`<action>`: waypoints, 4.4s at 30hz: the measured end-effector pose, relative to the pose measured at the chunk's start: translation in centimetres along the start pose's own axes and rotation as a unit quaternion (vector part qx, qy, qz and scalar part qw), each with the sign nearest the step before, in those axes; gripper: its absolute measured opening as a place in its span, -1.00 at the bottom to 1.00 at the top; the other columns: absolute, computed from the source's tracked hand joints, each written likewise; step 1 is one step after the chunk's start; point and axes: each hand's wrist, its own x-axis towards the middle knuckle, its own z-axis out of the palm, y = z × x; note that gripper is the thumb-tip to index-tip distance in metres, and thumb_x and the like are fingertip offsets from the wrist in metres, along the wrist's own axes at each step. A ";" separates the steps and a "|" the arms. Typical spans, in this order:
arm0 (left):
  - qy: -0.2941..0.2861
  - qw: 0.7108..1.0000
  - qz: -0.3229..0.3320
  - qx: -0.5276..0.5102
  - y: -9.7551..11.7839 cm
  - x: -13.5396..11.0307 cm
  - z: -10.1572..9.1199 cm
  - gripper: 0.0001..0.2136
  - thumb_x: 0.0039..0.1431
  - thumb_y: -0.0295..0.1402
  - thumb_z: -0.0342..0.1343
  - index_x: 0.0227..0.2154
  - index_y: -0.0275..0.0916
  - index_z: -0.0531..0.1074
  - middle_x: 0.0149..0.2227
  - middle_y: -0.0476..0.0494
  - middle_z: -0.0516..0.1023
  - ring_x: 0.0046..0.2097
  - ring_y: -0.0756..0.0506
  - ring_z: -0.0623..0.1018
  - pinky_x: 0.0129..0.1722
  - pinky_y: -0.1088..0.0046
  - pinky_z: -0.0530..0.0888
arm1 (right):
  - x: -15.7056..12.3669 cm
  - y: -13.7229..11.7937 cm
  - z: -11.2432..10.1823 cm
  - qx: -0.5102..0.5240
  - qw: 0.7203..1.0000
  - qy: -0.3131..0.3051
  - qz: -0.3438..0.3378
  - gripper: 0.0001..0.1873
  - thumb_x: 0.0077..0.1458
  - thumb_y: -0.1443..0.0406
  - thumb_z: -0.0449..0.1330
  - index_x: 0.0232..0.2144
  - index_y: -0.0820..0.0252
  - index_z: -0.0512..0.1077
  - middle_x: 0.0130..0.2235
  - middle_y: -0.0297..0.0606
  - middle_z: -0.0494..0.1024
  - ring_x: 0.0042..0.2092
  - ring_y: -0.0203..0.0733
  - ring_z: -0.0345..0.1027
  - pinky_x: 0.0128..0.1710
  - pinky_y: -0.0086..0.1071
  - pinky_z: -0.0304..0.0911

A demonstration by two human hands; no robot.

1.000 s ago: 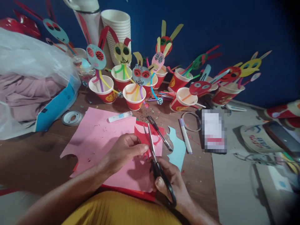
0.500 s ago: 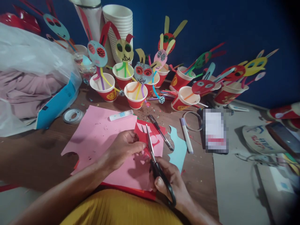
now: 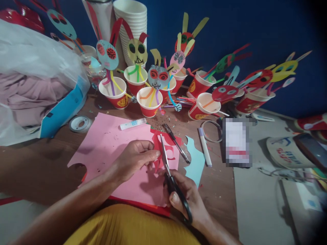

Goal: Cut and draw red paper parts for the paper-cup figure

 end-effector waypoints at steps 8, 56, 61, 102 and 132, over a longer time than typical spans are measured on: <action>-0.001 1.000 -0.017 0.023 0.3 -0.2 0.0 -0.85 -0.02 -0.33 0.11 -0.56 -0.32 0.36 -0.66 0.04 0.42 -0.63 0.08 0.39 -0.62 0.58 0.18 | -0.2 0.5 -0.1 0.001 1.000 -0.006 0.001 -0.53 -0.05 0.00 0.24 -0.19 0.16 0.34 -0.51 -0.42 0.27 -0.53 -0.37 0.13 -0.55 -0.49 0.03; -0.049 0.998 -0.004 0.030 0.7 -0.4 0.3 -0.81 0.01 -0.32 0.09 -0.61 -0.30 0.36 -0.66 0.08 0.32 -0.58 0.09 0.29 -0.57 0.56 0.24 | -0.1 0.2 -0.1 0.013 1.000 -0.004 -0.002 -0.50 -0.01 -0.04 0.19 -0.15 0.20 0.35 -0.54 -0.41 0.29 -0.55 -0.38 0.10 -0.56 -0.48 0.00; -0.038 0.998 -0.002 0.043 0.6 -0.3 0.3 -0.84 -0.01 -0.37 0.07 -0.61 -0.31 0.39 -0.66 0.06 0.36 -0.58 0.08 0.31 -0.58 0.56 0.22 | -0.2 0.2 0.0 0.014 1.000 -0.012 0.004 -0.50 -0.02 -0.02 0.20 -0.15 0.19 0.34 -0.52 -0.41 0.29 -0.55 -0.37 0.11 -0.56 -0.47 0.01; -0.062 0.998 -0.012 0.023 0.5 -0.1 -0.1 -0.86 0.00 -0.33 0.09 -0.54 -0.30 0.38 -0.59 0.03 0.41 -0.55 0.08 0.34 -0.54 0.54 0.24 | -0.3 0.4 0.0 -0.001 1.000 0.012 -0.007 -0.55 -0.02 0.01 0.22 -0.17 0.17 0.38 -0.51 -0.42 0.26 -0.56 -0.40 0.09 -0.59 -0.49 0.01; -0.027 0.998 -0.027 0.054 0.7 -0.1 -0.3 -0.89 -0.12 -0.36 0.09 -0.59 -0.31 0.39 -0.63 -0.01 0.45 -0.54 0.03 0.40 -0.52 0.51 0.21 | -0.2 0.3 -0.2 0.009 1.000 -0.013 0.022 -0.50 -0.05 -0.01 0.24 -0.17 0.21 0.35 -0.56 -0.44 0.24 -0.56 -0.39 0.06 -0.57 -0.49 -0.05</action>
